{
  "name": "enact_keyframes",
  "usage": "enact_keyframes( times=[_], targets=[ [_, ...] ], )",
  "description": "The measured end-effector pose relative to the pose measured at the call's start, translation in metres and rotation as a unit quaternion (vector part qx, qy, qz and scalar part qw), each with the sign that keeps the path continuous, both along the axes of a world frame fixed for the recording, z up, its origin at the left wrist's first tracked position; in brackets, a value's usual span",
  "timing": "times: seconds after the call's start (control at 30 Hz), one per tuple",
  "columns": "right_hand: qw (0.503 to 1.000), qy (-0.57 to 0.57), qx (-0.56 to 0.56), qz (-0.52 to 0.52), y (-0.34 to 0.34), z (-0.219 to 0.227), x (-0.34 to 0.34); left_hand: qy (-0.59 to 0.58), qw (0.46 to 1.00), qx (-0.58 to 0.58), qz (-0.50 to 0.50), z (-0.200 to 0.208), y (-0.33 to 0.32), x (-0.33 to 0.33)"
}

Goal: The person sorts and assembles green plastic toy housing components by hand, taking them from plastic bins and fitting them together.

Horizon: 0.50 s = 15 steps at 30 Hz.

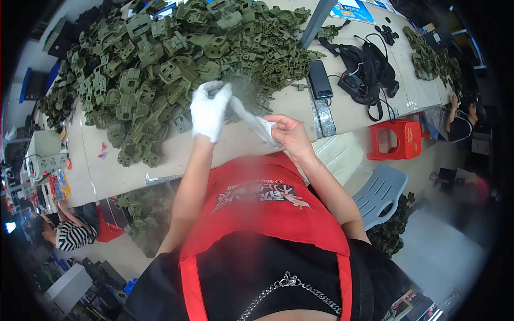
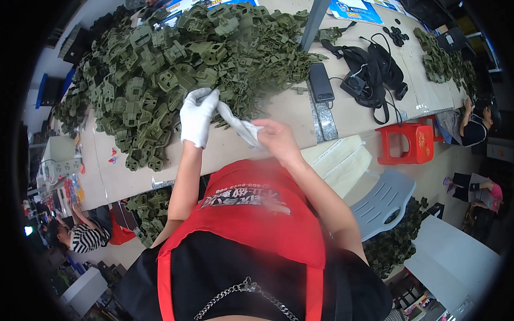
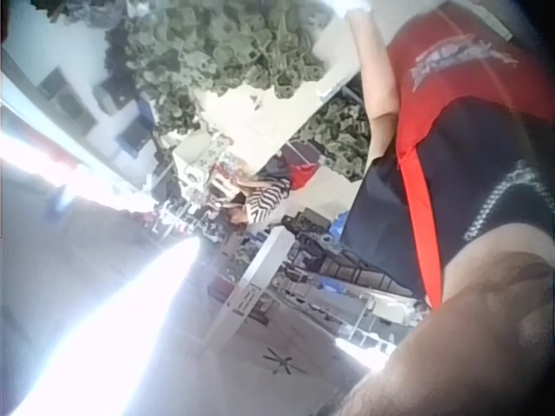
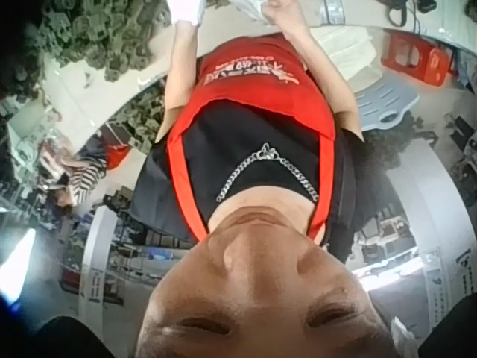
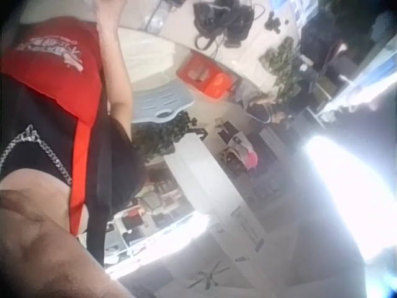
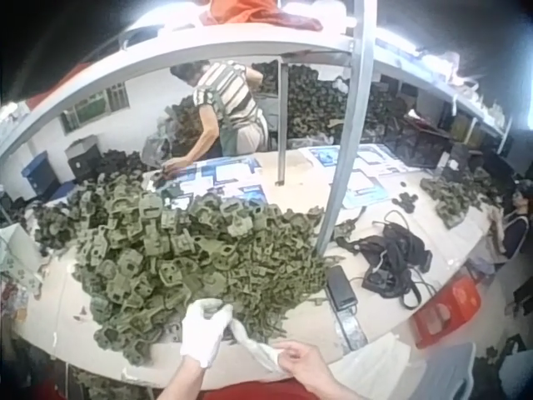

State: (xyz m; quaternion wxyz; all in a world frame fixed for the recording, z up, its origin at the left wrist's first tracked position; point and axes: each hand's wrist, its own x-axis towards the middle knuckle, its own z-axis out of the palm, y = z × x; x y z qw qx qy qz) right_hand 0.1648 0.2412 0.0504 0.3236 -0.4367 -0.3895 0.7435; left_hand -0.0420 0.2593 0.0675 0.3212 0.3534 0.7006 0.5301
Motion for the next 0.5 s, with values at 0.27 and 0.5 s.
enact_keyframes(
  times=[0.27, 0.5],
  targets=[
    [0.875, -0.398, 0.268, -0.062, 0.000, 0.015, -0.009, -0.045, 0.962, -0.183, -0.196, 0.034, -0.043, 0.063],
    [0.880, -0.377, 0.278, -0.080, -0.009, 0.019, -0.013, -0.126, 0.938, -0.186, -0.266, 0.013, -0.034, 0.054]
  ],
)
